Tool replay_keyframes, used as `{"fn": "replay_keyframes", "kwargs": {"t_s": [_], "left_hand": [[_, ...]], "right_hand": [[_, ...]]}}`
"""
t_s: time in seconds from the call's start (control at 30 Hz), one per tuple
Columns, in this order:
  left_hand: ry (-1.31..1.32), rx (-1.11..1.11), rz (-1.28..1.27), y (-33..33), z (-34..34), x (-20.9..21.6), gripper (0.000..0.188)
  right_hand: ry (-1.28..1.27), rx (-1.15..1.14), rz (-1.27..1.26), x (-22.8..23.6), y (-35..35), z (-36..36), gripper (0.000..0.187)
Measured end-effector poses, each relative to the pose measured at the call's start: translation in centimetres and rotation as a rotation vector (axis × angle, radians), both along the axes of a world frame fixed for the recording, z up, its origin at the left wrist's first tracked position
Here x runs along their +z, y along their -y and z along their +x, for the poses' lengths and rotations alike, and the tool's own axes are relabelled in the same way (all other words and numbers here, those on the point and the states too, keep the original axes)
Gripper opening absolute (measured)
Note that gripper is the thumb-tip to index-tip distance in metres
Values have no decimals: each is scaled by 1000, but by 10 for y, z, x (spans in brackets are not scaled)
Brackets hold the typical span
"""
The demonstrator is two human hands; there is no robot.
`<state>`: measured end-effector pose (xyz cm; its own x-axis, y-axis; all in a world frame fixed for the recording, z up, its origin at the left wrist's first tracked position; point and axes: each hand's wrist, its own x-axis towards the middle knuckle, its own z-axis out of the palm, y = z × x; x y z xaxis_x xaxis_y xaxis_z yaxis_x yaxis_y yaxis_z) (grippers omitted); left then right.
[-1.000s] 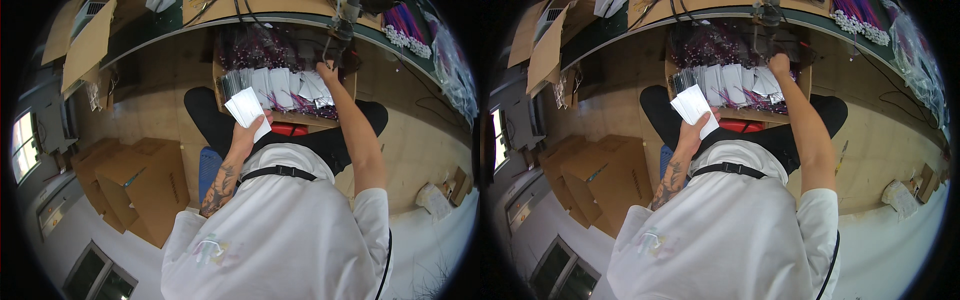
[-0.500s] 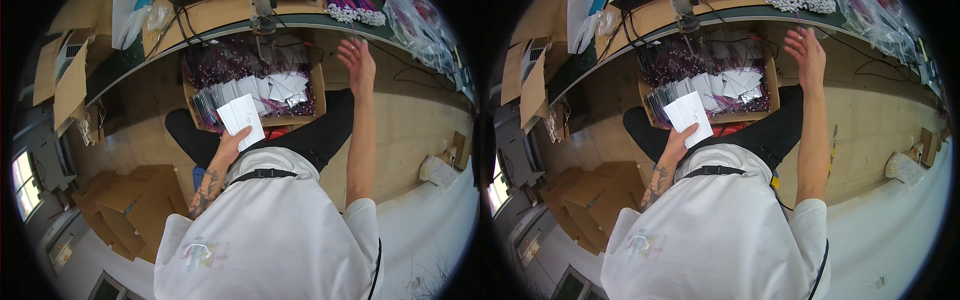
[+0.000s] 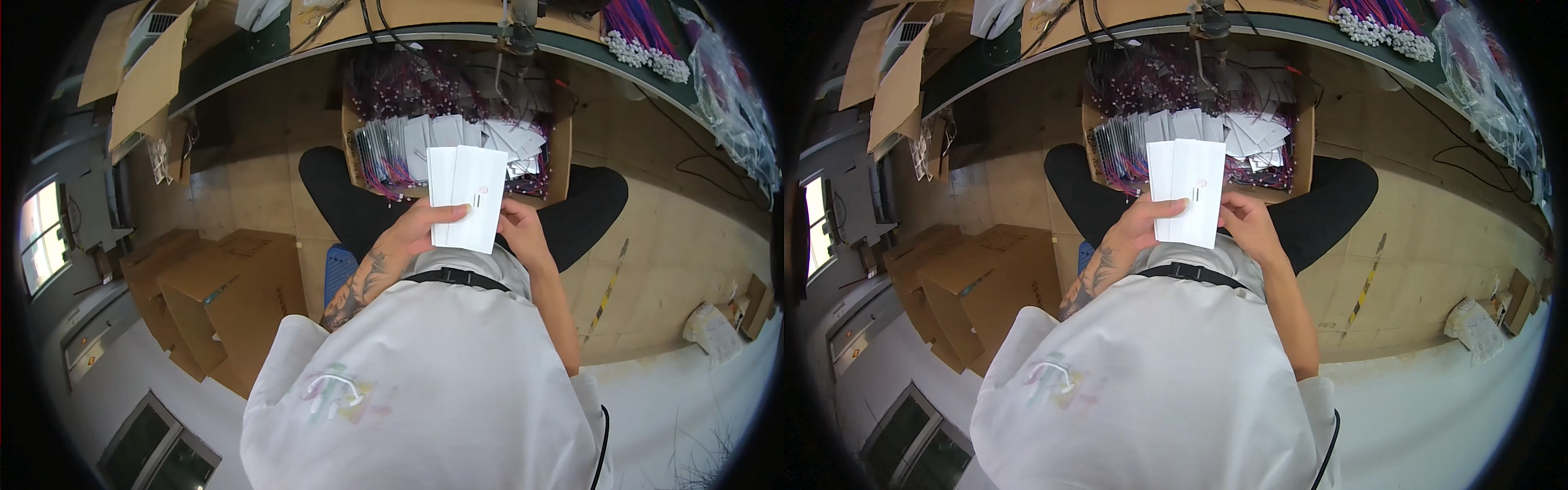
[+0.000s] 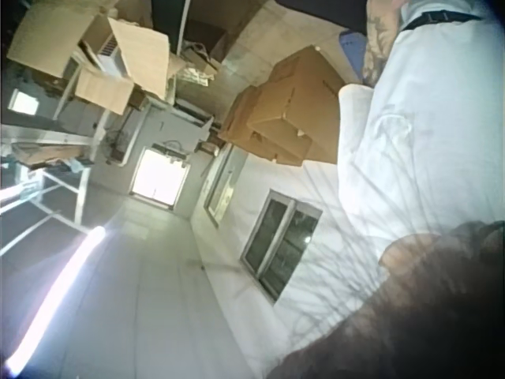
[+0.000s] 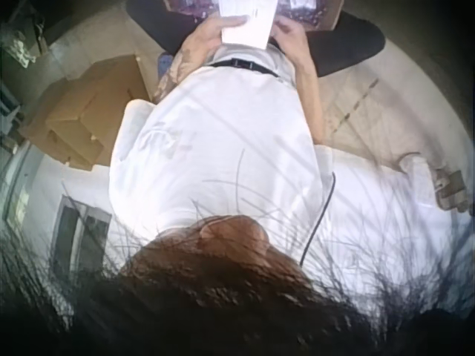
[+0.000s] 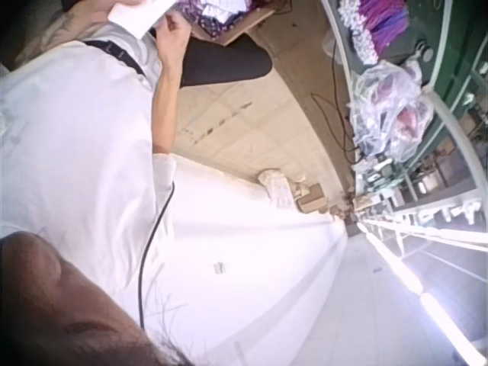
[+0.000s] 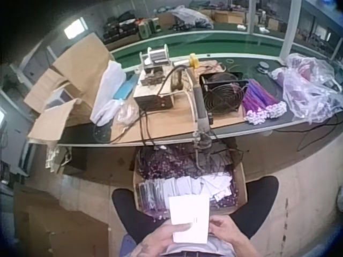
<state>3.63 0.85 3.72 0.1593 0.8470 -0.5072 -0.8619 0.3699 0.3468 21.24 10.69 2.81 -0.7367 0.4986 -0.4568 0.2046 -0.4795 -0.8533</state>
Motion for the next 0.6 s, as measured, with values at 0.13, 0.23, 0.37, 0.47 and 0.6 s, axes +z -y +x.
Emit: {"fn": "replay_keyframes", "kwargs": {"t_s": [0.13, 0.23, 0.37, 0.47, 0.6], "left_hand": [[54, 8, 42, 0, -12, 20, 58], [-138, -136, -36, 6, -14, 19, 57], [-198, -237, -58, 13, -13, 6, 58], [-140, -204, -71, 10, -14, 13, 58], [-96, -162, -18, 6, -11, 16, 56]], "right_hand": [[-94, -135, -232, -9, -5, -13, 24], [-128, -244, -473, -3, -16, -27, 27], [-139, -181, -483, 10, -19, -42, 21], [-171, -239, -525, 4, -17, -40, 20], [-207, -244, -506, -9, -12, -31, 22]]}}
